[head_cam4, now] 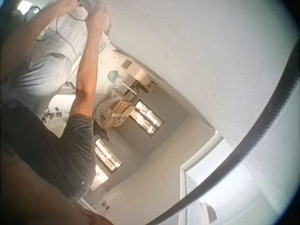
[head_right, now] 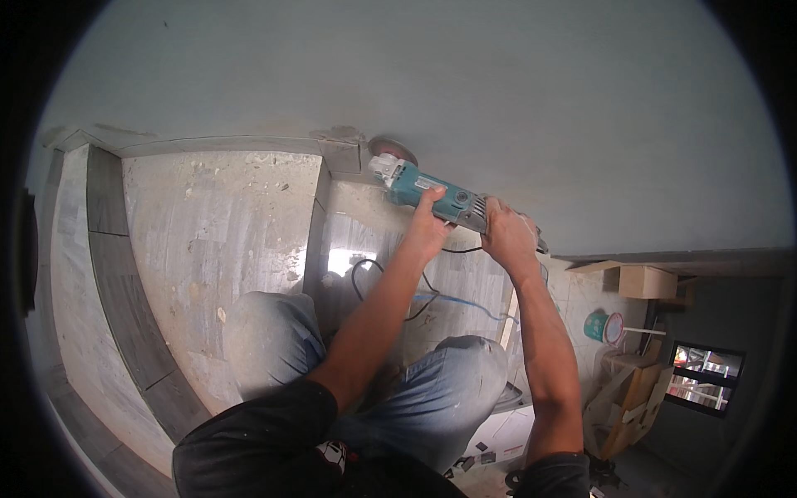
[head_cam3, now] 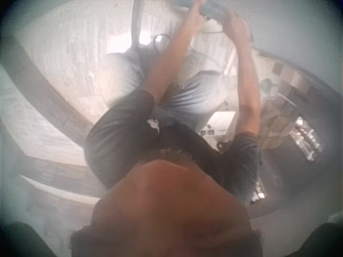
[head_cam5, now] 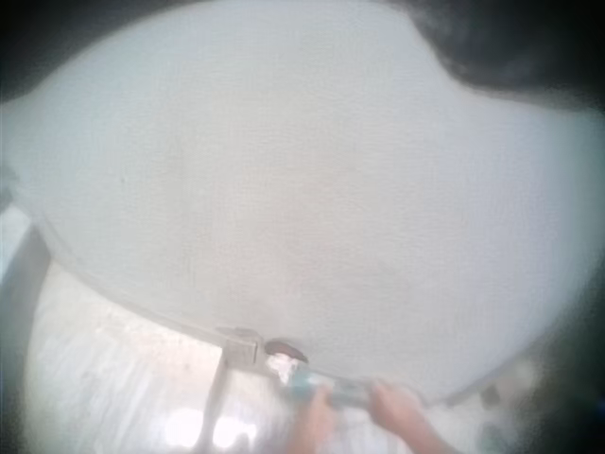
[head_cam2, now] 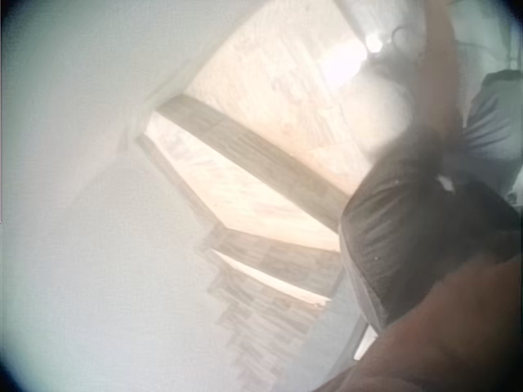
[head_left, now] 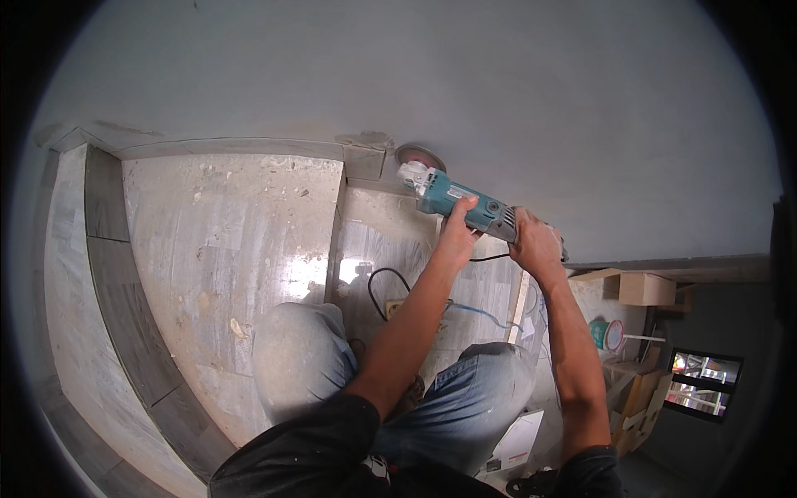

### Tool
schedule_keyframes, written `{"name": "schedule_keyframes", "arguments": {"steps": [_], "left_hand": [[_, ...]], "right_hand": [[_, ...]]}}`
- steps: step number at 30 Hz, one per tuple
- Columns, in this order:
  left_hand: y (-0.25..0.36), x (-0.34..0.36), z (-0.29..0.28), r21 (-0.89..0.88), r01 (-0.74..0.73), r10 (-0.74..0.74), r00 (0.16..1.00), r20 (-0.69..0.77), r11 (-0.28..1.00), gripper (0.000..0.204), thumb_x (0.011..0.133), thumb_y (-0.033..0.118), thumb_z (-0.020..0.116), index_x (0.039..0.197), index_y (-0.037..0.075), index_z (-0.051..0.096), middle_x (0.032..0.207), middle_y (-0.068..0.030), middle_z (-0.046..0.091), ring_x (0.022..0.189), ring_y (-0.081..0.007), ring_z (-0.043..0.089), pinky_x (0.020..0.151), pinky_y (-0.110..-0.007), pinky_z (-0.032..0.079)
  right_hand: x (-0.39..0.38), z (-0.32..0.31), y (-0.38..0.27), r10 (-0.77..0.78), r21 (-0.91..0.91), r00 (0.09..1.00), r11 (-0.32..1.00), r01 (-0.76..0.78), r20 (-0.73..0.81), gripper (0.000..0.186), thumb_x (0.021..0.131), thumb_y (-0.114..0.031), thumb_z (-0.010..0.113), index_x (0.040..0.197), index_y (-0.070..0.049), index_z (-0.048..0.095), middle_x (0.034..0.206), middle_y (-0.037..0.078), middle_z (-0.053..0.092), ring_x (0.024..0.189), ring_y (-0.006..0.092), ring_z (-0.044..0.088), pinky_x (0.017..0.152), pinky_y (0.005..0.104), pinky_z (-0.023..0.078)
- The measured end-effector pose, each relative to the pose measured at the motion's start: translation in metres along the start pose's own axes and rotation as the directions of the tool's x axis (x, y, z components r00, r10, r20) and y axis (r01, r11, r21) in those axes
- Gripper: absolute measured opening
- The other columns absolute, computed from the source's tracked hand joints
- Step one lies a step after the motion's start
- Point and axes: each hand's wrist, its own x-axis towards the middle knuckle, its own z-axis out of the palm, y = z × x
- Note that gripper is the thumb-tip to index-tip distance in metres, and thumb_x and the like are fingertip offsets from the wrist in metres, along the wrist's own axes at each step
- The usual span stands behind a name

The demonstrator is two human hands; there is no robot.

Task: The person uses an angle grinder to smooth or cut the edges of tiles on a staircase.

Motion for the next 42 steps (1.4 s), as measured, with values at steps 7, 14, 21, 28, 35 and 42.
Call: {"name": "schedule_keyframes", "arguments": {"steps": [7, 14, 21, 28, 35, 42], "left_hand": [[-0.009, 0.003, -0.011, -0.008, -0.009, 0.009, 1.000, -0.005, 1.000, 0.057, 0.082, 0.031, 0.070, 0.127, 0.012, 0.042, 0.122, -0.0065, 0.052, 0.117, -0.0219, 0.052, 0.104, -0.044, 0.038], [-0.002, 0.010, -0.014, 0.036, 0.016, -0.017, 1.000, 0.021, 0.999, 0.052, 0.084, 0.032, 0.068, 0.125, 0.011, 0.044, 0.120, -0.0066, 0.054, 0.117, -0.0216, 0.052, 0.103, -0.044, 0.038], [-0.010, 0.006, -0.018, 0.077, 0.029, -0.028, 1.000, -0.006, 0.997, 0.050, 0.084, 0.034, 0.067, 0.124, 0.013, 0.045, 0.121, -0.0053, 0.055, 0.117, -0.0212, 0.052, 0.104, -0.045, 0.037], [0.005, 0.011, -0.014, 0.049, -0.014, 0.015, 1.000, -0.013, 0.999, 0.049, 0.085, 0.033, 0.066, 0.125, 0.013, 0.044, 0.123, -0.0059, 0.054, 0.118, -0.0222, 0.052, 0.105, -0.045, 0.036], [-0.010, 0.010, -0.015, 0.066, 0.052, -0.051, 0.999, -0.016, 0.996, 0.051, 0.084, 0.034, 0.066, 0.126, 0.014, 0.045, 0.123, -0.0061, 0.054, 0.120, -0.0227, 0.051, 0.105, -0.047, 0.035], [-0.005, 0.018, -0.031, 0.084, -0.002, 0.003, 1.000, -0.003, 0.996, 0.055, 0.082, 0.039, 0.067, 0.125, 0.013, 0.046, 0.123, -0.0063, 0.056, 0.119, -0.0230, 0.052, 0.105, -0.046, 0.036]], "right_hand": [[-0.004, 0.014, 0.006, 0.006, 0.029, 1.000, 1.000, -0.006, 0.006, 0.030, 0.076, -0.013, 0.064, 0.103, -0.006, 0.051, 0.095, 0.016, 0.067, 0.084, 0.0383, 0.067, 0.073, 0.0497, 0.053], [0.004, 0.019, 0.006, 0.022, 0.006, 0.999, 1.000, -0.022, 0.027, 0.033, 0.077, -0.012, 0.064, 0.106, -0.008, 0.051, 0.097, 0.015, 0.067, 0.087, 0.0378, 0.067, 0.075, 0.0501, 0.053], [-0.002, 0.026, 0.015, 0.009, 0.075, 0.999, 0.997, -0.013, 0.048, 0.033, 0.078, -0.014, 0.062, 0.109, -0.009, 0.052, 0.100, 0.015, 0.067, 0.087, 0.0390, 0.067, 0.077, 0.0509, 0.052], [0.010, 0.021, 0.005, -0.051, 0.057, 0.998, 0.997, 0.053, -0.033, 0.026, 0.078, -0.011, 0.062, 0.101, -0.007, 0.050, 0.095, 0.015, 0.067, 0.083, 0.0361, 0.068, 0.072, 0.0475, 0.053], [0.002, 0.031, 0.019, -0.006, 0.050, 0.999, 0.999, 0.003, 0.053, 0.026, 0.077, -0.009, 0.063, 0.100, -0.006, 0.051, 0.096, 0.015, 0.066, 0.084, 0.0361, 0.068, 0.073, 0.0478, 0.053], [0.010, 0.033, 0.009, -0.035, 0.064, 0.999, 0.997, 0.033, 0.033, 0.026, 0.077, -0.009, 0.063, 0.100, -0.006, 0.051, 0.096, 0.015, 0.066, 0.086, 0.0359, 0.068, 0.074, 0.0474, 0.053]]}}
